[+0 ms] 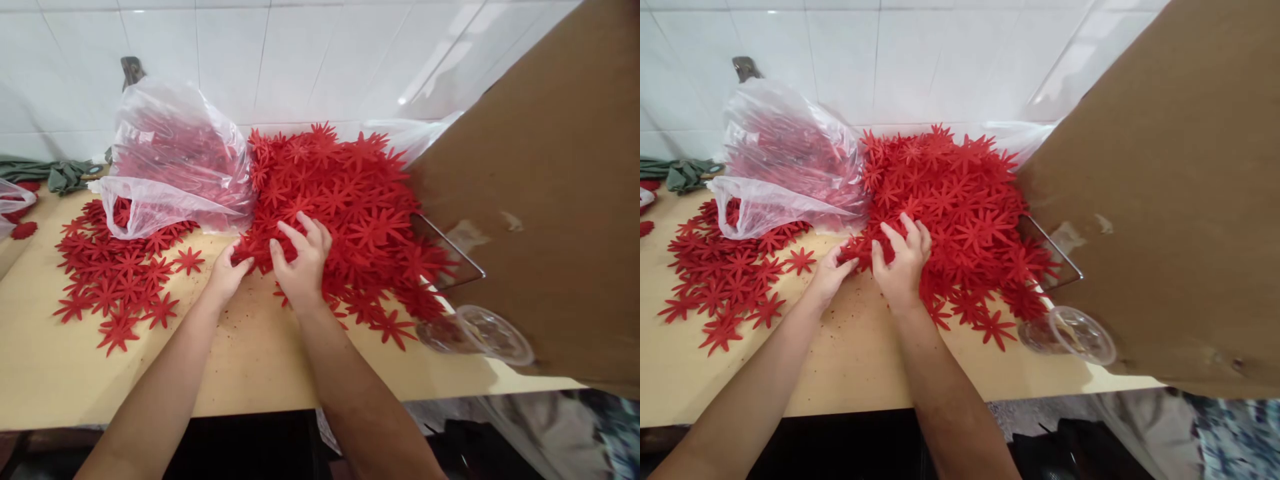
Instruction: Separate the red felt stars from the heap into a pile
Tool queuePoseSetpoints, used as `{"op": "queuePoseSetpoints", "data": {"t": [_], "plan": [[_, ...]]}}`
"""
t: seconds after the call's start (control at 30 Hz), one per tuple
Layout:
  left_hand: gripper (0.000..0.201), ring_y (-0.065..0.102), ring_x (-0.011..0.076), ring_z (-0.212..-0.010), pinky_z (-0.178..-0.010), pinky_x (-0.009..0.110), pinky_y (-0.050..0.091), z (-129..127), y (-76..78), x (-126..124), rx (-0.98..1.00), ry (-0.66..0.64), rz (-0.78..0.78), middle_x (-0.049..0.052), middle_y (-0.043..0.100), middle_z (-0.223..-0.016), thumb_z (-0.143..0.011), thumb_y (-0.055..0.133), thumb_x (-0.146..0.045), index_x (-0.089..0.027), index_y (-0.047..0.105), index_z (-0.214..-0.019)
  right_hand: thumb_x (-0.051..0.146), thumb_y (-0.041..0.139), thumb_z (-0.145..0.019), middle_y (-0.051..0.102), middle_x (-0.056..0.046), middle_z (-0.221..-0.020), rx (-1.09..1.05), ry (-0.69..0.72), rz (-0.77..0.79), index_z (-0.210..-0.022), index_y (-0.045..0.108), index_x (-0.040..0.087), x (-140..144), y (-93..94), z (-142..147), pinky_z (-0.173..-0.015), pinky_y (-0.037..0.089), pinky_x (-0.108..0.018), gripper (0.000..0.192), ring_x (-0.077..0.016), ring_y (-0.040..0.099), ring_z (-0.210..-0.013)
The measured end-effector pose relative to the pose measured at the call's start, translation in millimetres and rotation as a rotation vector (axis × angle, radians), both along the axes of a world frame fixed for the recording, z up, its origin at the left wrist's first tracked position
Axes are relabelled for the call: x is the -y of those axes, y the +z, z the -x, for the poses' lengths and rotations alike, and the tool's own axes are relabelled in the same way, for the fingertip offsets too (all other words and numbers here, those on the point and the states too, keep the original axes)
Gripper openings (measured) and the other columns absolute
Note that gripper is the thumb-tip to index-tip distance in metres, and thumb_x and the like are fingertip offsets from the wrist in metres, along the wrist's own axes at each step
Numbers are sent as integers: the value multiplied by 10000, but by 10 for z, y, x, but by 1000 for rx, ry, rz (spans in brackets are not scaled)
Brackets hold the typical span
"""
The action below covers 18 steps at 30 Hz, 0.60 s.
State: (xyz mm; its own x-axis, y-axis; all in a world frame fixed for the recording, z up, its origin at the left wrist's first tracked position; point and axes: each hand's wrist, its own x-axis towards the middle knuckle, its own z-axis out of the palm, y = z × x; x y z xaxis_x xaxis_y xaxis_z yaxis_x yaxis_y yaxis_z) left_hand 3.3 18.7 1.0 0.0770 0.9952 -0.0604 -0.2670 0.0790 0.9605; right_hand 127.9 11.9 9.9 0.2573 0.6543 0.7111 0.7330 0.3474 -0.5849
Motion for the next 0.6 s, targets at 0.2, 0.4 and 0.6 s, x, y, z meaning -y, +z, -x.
{"op": "queuePoseSetpoints", "data": {"t": [0.2,0.4,0.6], "plan": [[401,511,57,-590,-690,219,430,57,-21,-74,22,-5,69,-24,598,-637,-648,543,-45,-130,568,-1039,247,513,-756,616,-95,-912,-71,338,162,-923,585,168,50,-71,185,-838,442,-388,197,-190,548,-897],[300,545,56,-641,-723,218,438,53,-25,-76,40,64,5,-2,626,-688,-638,531,-34,-113,590,-921,276,586,-672,595,-34,-821,-593,503,373,-987,493,185,-35,-191,216,-662,488,-295,341,-132,568,-721],[156,568,66,-677,-750,239,449,48,-8,-62,-4,79,-66,0,627,-689,-641,548,-55,-128,563,-777,384,633,-630,573,6,-716,-727,632,550,-756,506,181,-8,-91,164,-516,444,-226,270,-88,525,-589]]}}
